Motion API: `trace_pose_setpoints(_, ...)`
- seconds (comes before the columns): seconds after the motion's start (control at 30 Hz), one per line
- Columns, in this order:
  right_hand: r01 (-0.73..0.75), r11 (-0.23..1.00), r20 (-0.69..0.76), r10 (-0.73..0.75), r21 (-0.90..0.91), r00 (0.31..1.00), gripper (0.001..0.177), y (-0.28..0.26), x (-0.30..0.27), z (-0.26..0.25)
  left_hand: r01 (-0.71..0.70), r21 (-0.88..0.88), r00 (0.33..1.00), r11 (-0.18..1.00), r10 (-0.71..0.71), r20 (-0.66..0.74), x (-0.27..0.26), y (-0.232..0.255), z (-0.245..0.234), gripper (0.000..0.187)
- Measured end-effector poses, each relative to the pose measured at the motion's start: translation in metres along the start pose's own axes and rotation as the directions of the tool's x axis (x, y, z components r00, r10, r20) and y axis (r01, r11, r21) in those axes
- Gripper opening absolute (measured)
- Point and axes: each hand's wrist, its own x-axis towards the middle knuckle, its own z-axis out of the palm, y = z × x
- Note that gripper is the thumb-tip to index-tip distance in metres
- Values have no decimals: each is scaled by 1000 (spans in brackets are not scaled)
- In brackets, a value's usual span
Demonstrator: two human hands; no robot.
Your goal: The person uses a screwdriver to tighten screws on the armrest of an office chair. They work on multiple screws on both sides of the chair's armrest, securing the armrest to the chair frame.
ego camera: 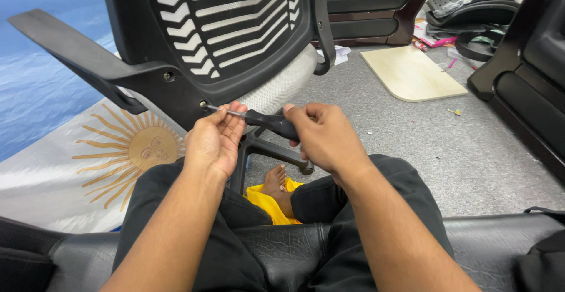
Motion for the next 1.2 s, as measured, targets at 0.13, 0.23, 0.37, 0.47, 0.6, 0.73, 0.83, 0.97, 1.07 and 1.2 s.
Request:
trace_pose_setpoints(0.13, 275, 937, -62, -295, -217, 954, 32, 3, -3, -5, 5, 19, 999, 1000, -4, -39, -5, 0, 4, 25)
trace_pose_setpoints(0.23, 664, 689, -18, -698, -292, 716, 34, 6, -8, -6, 2, 50, 999, 999, 1, -52, -3, -3, 8, 26)
trace_pose_setpoints(0.37, 606, 759, -56, -634, -238, 772, 43, 7, -12, -1, -18, 63, 998, 998, 22, -60, 1, 0, 4, 22)
trace_pose_setpoints(0.47, 335, 928, -97, -352, -162, 931, 48, 2, -9, 2, 3, -106, 996, 994, -12, -85, 2, 0, 5, 18)
trace_pose_setpoints(0.6, 64, 984, -118, -84, -165, 989, 44, -1, -5, 8, -70, -143, 997, 987, 64, -42, -4, -6, 8, 21)
trace_pose_setpoints(0.73, 240, 933, -164, -290, -268, 943, 37, 4, -6, 10, -52, -172, 998, 984, 46, -42, -2, -6, 7, 21)
trace_pose_setpoints(0.83, 545, 793, -154, -595, -273, 789, 36, 10, -7, 8, -74, -60, 996, 995, 71, -46, 1, -8, 3, 22)
trace_pose_setpoints(0.97, 628, 736, -164, -672, -252, 722, 46, 8, -10, 10, -73, -96, 994, 993, 65, -84, 8, -3, -1, 19)
trace_pose_setpoints(1.07, 527, 823, -180, -563, -212, 807, 42, -1, -12, 13, -61, -170, 997, 984, 50, -66, 6, -2, 0, 18)
trace_pose_setpoints(1.2, 77, 991, -115, -89, -107, 989, 41, -11, -14, 12, -70, -226, 997, 972, 73, 6, 0, -2, 6, 20)
